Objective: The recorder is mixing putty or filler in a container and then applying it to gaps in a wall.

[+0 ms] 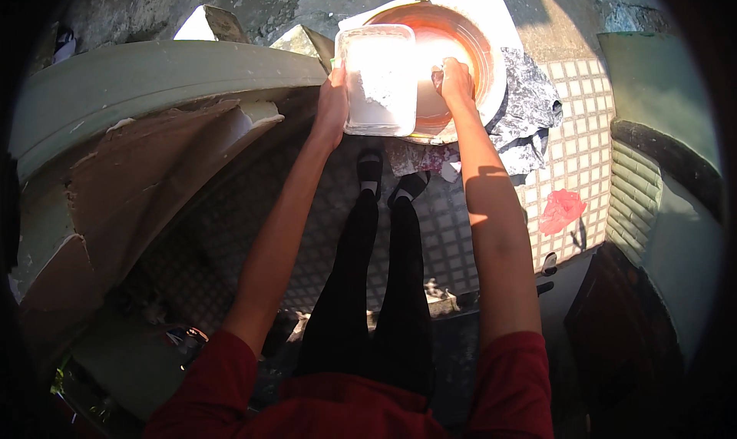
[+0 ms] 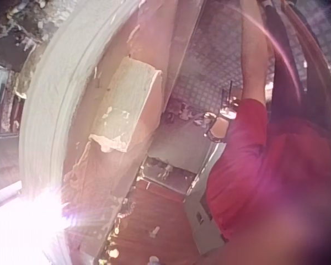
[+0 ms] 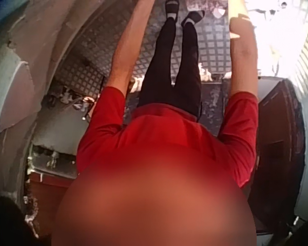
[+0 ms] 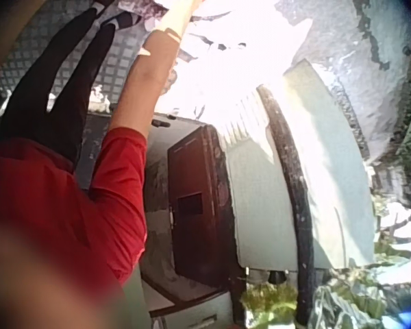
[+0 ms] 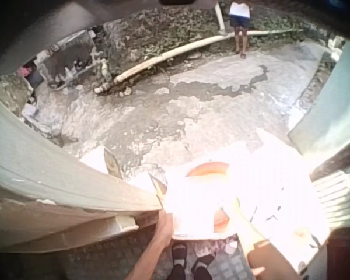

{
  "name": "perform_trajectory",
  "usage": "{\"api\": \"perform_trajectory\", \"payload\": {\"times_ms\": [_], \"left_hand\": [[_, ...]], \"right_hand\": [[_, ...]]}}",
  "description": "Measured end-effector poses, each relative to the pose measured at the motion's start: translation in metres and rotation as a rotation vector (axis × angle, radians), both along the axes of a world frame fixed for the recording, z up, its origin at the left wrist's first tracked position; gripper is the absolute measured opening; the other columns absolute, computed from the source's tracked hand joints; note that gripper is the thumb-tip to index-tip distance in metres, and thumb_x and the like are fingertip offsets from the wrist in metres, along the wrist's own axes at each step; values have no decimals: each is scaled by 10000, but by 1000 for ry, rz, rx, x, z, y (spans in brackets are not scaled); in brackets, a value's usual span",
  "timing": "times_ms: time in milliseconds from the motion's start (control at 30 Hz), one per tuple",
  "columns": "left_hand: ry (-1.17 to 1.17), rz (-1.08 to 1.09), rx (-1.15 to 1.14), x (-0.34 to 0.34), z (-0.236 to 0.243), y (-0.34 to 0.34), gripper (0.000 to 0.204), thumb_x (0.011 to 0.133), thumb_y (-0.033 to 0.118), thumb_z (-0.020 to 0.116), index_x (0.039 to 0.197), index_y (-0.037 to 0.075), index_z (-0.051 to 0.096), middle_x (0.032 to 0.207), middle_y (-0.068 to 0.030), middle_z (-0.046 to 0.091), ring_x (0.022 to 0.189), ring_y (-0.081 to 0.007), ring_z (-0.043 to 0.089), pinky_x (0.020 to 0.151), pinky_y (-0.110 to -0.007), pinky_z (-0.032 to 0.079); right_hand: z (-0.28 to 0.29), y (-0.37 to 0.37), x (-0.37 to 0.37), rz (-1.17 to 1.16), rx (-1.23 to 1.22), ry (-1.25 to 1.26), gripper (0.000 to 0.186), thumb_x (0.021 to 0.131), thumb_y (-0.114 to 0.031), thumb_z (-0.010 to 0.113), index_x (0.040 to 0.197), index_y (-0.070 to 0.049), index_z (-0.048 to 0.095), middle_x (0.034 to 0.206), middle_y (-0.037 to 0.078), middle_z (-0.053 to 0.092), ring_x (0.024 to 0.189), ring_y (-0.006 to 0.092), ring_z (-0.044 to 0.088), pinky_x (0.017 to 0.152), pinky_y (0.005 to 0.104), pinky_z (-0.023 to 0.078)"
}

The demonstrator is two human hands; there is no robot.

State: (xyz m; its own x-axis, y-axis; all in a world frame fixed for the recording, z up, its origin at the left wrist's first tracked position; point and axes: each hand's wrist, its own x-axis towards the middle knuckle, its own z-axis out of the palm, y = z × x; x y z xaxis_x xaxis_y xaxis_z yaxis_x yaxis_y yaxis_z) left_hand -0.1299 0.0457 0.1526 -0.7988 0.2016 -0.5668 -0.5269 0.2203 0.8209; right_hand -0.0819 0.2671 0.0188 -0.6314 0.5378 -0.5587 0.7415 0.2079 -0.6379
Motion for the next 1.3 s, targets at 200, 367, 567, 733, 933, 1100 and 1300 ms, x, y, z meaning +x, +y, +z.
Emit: {"api": "perform_trajectory", "payload": {"times_ms": [200, 367, 567, 733, 933, 1100, 1300], "left_hand": [[-39, -27, 92, 12, -6, 31, 572, 1031, 448, 355, 1297, -33, 513, 1156, -103, 593, 1076, -163, 502, 976, -305, 381], [53, -19, 16, 1, -4, 0, 583, 1030, 451, 351, 1300, -42, 507, 1159, -115, 597, 1075, -178, 511, 976, -314, 384], [71, -33, 45, 5, -11, 13, 579, 1031, 444, 342, 1313, -35, 501, 1184, -150, 596, 1093, -211, 524, 988, -328, 381], [79, -77, 37, 6, -16, 25, 559, 1033, 426, 343, 1306, -32, 512, 1187, -163, 603, 1097, -218, 538, 982, -330, 389], [103, -41, 135, 11, -21, 34, 513, 1032, 408, 372, 1232, -28, 554, 1086, -143, 621, 994, -198, 542, 912, -323, 419], [110, -42, 128, 12, -17, 35, 509, 1031, 411, 376, 1211, -28, 559, 1068, -148, 618, 984, -203, 541, 904, -326, 419], [88, -55, 44, 11, -14, 24, 542, 1033, 424, 357, 1266, -33, 531, 1139, -158, 615, 1053, -222, 549, 953, -333, 401]], "right_hand": [[-97, 57, 25, -256, -245, 252, 341, 903, -321, 527, 938, -10, 662, 915, 151, 677, 851, 260, 638, 749, 376, 496], [20, -2, -3, -362, -866, 51, 230, 986, -211, 486, 1043, -47, 637, 880, 57, 660, 728, 138, 627, 559, 252, 537], [127, 50, -11, 122, -548, 110, 195, 968, -187, 556, 953, -11, 640, 795, 17, 622, 654, 66, 568, 586, 190, 494], [183, 42, -18, 411, -290, 269, 358, 925, -336, 603, 791, -10, 666, 698, 9, 609, 636, 86, 515, 568, 255, 421], [209, 4, -17, 591, -17, 215, 362, 895, -308, 605, 767, 27, 659, 604, 67, 576, 583, 142, 550, 571, 313, 460], [216, 0, -9, 716, 37, 227, 367, 919, -304, 597, 758, 22, 651, 639, 42, 571, 604, 110, 504, 578, 304, 438], [216, 21, 10, 331, -162, 344, 319, 922, -308, 608, 967, -12, 718, 835, 59, 669, 756, 116, 599, 661, 277, 497]]}}
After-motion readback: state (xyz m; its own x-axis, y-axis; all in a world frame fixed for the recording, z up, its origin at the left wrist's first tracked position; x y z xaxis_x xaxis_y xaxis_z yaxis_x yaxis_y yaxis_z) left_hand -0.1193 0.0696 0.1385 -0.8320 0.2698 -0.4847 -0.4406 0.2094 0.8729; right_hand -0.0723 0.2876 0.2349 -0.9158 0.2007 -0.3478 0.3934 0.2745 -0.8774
